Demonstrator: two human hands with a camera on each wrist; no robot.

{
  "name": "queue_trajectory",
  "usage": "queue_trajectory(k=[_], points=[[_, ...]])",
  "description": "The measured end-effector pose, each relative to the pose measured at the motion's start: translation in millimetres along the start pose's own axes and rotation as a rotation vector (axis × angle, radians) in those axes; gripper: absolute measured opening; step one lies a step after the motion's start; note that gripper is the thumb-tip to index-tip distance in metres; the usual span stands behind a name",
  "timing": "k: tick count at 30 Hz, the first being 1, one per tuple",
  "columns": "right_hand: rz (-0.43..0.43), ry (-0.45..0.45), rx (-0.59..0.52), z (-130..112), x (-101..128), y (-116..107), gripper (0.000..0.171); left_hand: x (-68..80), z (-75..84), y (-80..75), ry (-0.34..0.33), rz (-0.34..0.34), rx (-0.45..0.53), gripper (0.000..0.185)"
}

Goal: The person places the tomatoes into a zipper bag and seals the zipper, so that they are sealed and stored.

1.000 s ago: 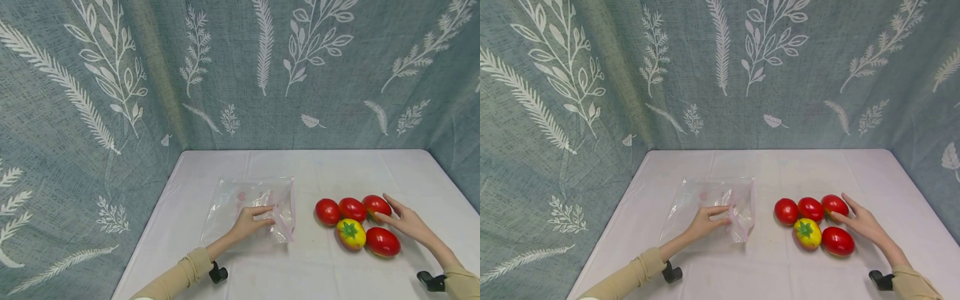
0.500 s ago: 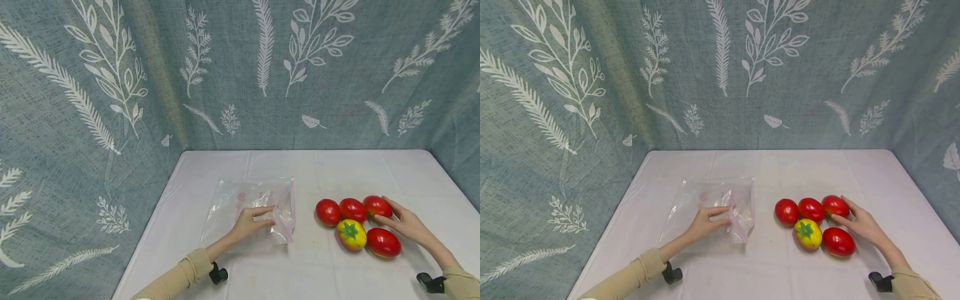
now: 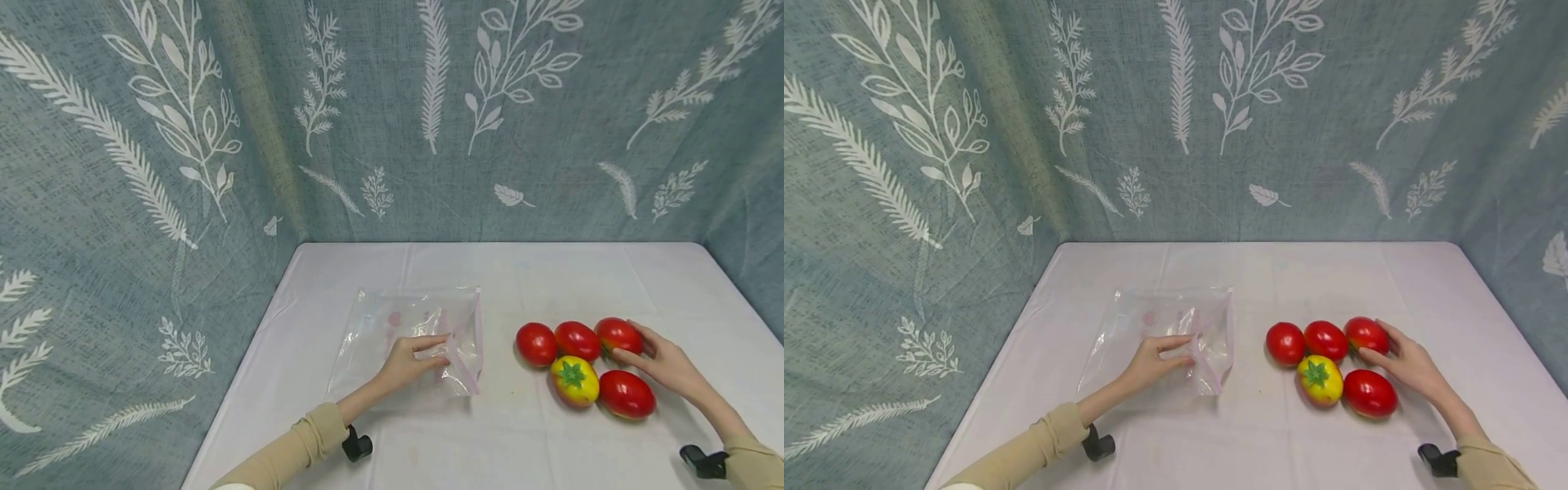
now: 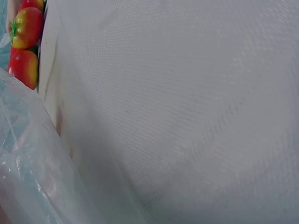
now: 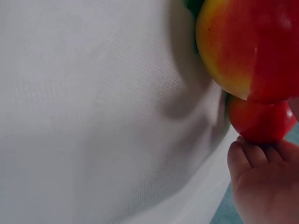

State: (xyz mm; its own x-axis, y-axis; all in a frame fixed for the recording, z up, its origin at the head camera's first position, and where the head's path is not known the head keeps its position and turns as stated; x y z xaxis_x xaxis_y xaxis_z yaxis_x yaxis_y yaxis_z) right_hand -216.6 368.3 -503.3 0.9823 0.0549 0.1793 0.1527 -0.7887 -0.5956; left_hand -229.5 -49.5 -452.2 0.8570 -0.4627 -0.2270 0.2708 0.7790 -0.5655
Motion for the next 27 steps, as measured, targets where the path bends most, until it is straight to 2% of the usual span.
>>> queue_trajectory(k=[13,23,27], points=[[-0.002,0.068,-0.052,3.6,-0.2,-6.0,0.091,-0.3,-0.4,-0.8,-0.021,-0.008,-0.006,0.041],[0.046,0.056,-0.051,0.8,0.4,-11.6,0.089,-0.7,-0.7,-1.1,-0.007,-0.001,-0.001,0.04],[0.069,0.042,-0.059,14.4,-6.6,-15.3,0.09,-0.6,-0.8,-1.3,-0.01,-0.003,0.001,0.04]])
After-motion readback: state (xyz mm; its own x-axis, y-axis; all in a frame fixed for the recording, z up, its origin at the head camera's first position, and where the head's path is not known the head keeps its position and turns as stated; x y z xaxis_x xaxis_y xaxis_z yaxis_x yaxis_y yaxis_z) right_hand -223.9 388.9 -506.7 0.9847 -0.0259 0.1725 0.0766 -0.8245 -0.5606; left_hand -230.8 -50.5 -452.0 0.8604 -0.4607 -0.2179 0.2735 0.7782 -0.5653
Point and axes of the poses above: each hand's wrist, its own x-axis away from the middle knuckle, its own y-axis out of the palm, z = x × y, the point moved 5 cm from there along -x, towards the middle knuckle, and after that the axes turned 12 degrees about -x, right-handed, at the moved point
